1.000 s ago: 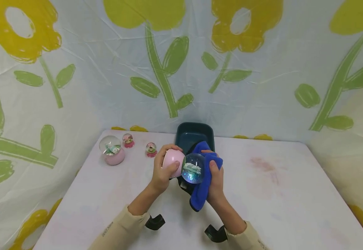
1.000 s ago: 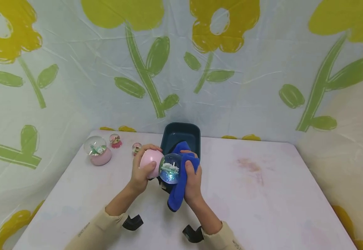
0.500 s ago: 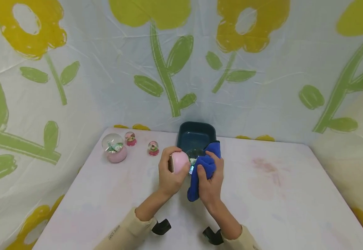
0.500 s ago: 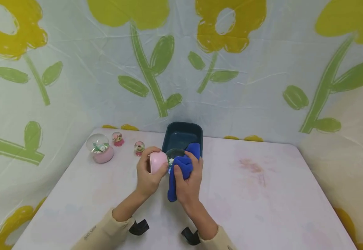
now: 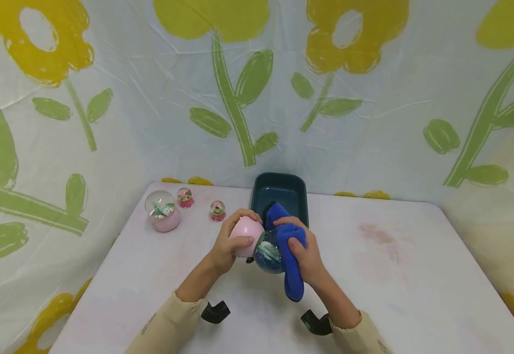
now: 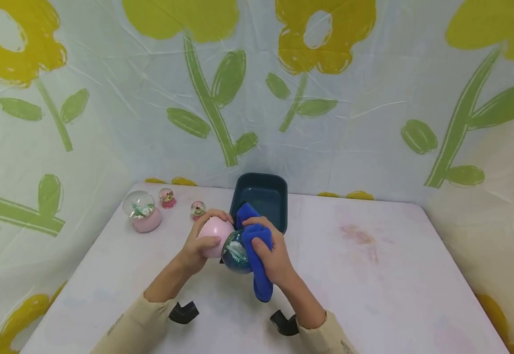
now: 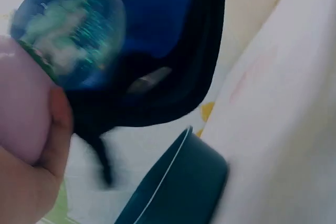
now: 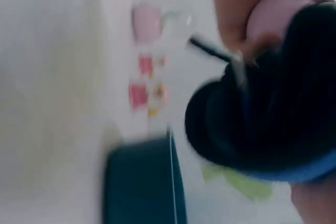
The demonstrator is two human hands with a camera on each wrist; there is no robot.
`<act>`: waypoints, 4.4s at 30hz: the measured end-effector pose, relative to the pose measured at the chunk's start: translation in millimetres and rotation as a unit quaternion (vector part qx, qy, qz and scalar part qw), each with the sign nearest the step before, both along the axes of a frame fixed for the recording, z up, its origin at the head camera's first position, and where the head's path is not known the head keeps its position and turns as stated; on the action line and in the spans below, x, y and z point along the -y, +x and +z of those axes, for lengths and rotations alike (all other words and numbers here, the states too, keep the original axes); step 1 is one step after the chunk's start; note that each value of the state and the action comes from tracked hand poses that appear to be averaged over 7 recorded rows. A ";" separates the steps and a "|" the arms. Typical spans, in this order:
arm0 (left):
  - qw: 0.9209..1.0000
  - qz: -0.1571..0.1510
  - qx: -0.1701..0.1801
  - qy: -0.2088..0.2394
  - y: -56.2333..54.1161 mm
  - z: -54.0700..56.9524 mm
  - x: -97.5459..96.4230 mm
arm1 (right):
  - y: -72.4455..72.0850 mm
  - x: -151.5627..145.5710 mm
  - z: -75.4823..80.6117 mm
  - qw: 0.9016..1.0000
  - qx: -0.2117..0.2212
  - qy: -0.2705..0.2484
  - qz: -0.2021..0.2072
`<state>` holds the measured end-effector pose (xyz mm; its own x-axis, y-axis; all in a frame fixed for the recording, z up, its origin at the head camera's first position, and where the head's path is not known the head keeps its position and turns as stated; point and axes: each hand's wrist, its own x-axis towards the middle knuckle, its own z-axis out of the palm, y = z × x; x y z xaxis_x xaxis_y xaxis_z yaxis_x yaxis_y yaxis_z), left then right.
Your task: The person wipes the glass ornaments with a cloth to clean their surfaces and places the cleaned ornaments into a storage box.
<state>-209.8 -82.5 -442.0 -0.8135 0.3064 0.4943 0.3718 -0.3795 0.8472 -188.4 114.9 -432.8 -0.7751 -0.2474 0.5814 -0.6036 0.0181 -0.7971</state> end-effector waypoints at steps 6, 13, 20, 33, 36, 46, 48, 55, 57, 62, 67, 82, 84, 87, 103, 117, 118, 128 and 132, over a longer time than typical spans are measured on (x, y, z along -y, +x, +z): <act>0.998 0.017 -0.003 0.059 -4.5 9.7 -0.1 | 11.4 21.2 7.2 0.979 0.119 -0.167 -0.001; 0.988 0.141 -0.061 0.033 -1.4 5.8 -23.2 | 17.7 22.7 6.0 0.958 0.160 -0.202 -0.124; 0.971 0.232 -0.056 0.000 6.3 -1.8 -36.5 | 13.4 19.5 -4.1 0.965 0.108 -0.136 -0.197; 0.990 0.110 -0.003 -0.085 -6.9 -7.4 -36.4 | 11.9 -10.1 -1.2 0.949 0.008 0.193 -0.249; 0.996 0.046 0.057 -0.051 -10.4 -12.7 -31.9 | 9.3 -15.5 -3.9 0.970 0.011 0.147 -0.194; 0.976 0.068 0.195 0.075 -3.1 -14.4 -37.4 | 10.0 5.5 -14.6 0.975 0.096 -0.127 -0.153; 0.970 0.108 0.206 0.075 1.2 -12.5 -42.1 | 11.4 9.7 -17.3 0.971 0.078 -0.114 -0.195; 0.964 0.232 0.128 0.010 10.9 -10.6 -50.0 | 11.9 11.9 -18.8 0.950 0.030 0.060 -0.306; 0.966 0.245 0.082 -0.015 11.8 -9.9 -48.7 | 12.5 10.4 -15.2 0.939 0.023 0.124 -0.320; 0.977 0.203 0.012 -0.071 10.1 -11.2 -39.6 | 12.6 2.6 -3.0 0.917 0.009 0.260 -0.303; 0.990 0.101 -0.007 -0.097 4.1 -14.7 -28.5 | 9.7 -12.1 8.7 0.930 0.013 0.305 -0.207; 0.991 0.093 0.075 0.056 5.7 -17.8 -37.3 | 9.3 -7.6 -8.7 0.975 0.189 -0.099 -0.069; 0.987 0.140 0.063 0.052 7.9 -14.4 -42.3 | 12.2 0.7 -11.3 0.966 0.182 -0.145 -0.115; 0.977 0.206 0.036 0.039 10.5 -8.7 -48.7 | 13.1 10.9 -12.6 0.957 0.149 -0.184 -0.169; 0.957 0.192 -0.163 -0.145 28.0 23.7 -38.6 | 17.1 -25.8 20.4 0.963 -0.052 0.210 -0.162; 0.981 0.176 0.079 0.020 31.5 12.4 -55.7 | 11.8 -25.7 10.0 0.977 0.186 -0.098 -0.019; 0.978 0.193 0.080 0.027 32.1 11.4 -57.9 | 13.8 -20.7 7.7 0.972 0.199 -0.120 -0.038; 0.935 0.344 -0.075 -0.046 48.5 8.7 -76.6 | 21.0 5.6 -9.9 0.946 0.130 -0.208 -0.213; 0.915 0.366 -0.141 -0.092 59.2 28.7 -73.7 | 22.4 6.1 -13.2 0.960 0.046 -0.137 -0.240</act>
<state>-150.6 -8.8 -413.3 -0.6814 -0.1705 0.7117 0.6840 0.1975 0.7022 -166.0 108.8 -446.0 -0.8130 0.3028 0.4973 -0.5048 0.0589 -0.8612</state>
